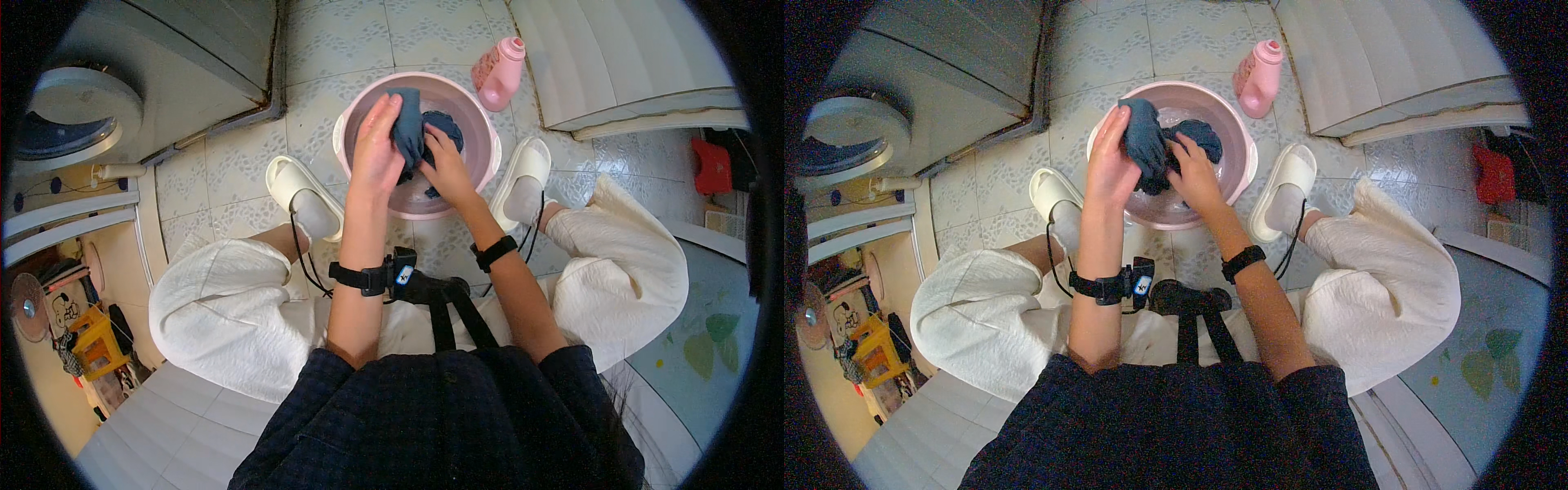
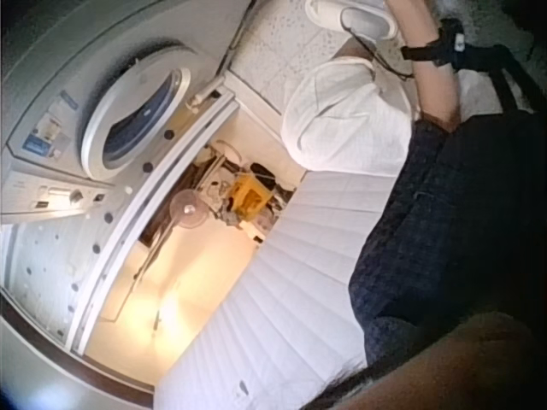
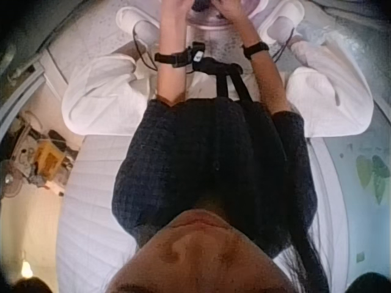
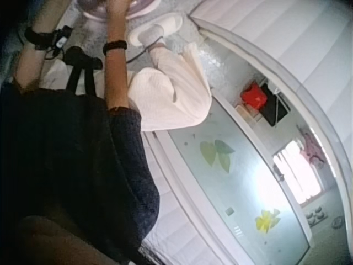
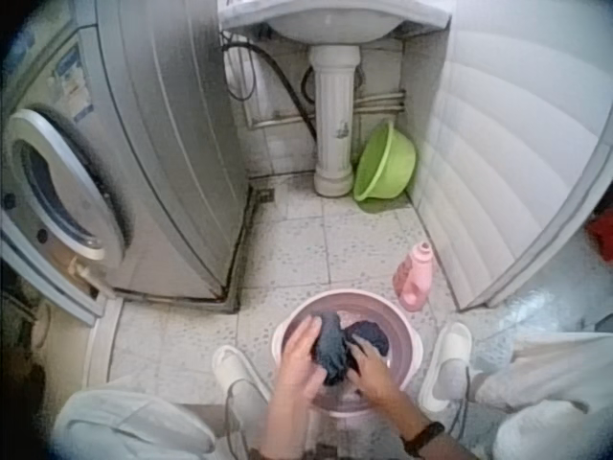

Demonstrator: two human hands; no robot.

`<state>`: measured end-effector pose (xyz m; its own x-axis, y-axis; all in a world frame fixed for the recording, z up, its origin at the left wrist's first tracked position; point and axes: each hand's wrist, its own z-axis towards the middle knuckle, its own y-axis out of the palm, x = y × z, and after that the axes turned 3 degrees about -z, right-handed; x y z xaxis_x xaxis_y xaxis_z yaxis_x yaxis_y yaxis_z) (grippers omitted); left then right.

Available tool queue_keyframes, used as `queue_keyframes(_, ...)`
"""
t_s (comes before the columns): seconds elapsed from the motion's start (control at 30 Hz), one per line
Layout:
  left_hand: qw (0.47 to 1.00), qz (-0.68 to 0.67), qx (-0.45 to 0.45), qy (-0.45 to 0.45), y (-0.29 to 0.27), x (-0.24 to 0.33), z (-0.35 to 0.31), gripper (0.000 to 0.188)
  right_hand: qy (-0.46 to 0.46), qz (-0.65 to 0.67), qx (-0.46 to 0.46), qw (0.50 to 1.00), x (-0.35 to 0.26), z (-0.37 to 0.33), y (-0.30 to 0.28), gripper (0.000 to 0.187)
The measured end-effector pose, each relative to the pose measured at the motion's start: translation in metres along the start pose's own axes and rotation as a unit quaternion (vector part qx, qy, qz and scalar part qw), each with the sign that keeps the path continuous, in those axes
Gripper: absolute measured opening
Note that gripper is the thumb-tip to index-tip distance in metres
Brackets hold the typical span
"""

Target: Hand-washing a dark garment in a pink plastic basin on a tiled floor.

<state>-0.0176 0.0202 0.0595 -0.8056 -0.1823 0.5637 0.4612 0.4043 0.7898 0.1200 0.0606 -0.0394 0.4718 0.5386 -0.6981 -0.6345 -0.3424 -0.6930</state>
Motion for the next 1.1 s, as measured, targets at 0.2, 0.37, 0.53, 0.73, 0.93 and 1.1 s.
queue_keyframes(0.2,0.996,0.024,0.087,0.011,-0.03,0.014,0.004,0.025,0.092,0.024,0.133,0.987,0.023,0.002,-0.006,0.015)
queue_keyframes(0.37,0.954,0.194,0.228,0.008,-0.095,0.005,0.014,0.027,0.185,-0.018,0.18,0.966,0.029,0.012,-0.045,0.021)
queue_keyframes(0.53,0.914,0.317,0.252,-0.012,-0.117,-0.047,0.015,0.03,0.242,0.027,0.206,0.948,0.018,0.026,-0.051,0.026)
queue_keyframes(0.73,0.879,-0.074,0.318,-0.346,-0.063,-0.071,-0.007,0.056,0.256,0.419,0.058,0.87,-0.042,0.008,-0.007,0.025)
queue_keyframes(0.93,0.932,-0.221,0.149,-0.245,-0.12,-0.105,-0.003,0.037,0.138,0.17,-0.075,0.973,-0.101,0.0,0.023,0.024)
queue_keyframes(1.1,0.928,-0.246,0.118,-0.254,-0.078,-0.106,-0.008,0.033,0.033,-0.202,-0.006,0.979,-0.039,0.041,0.012,0.033)
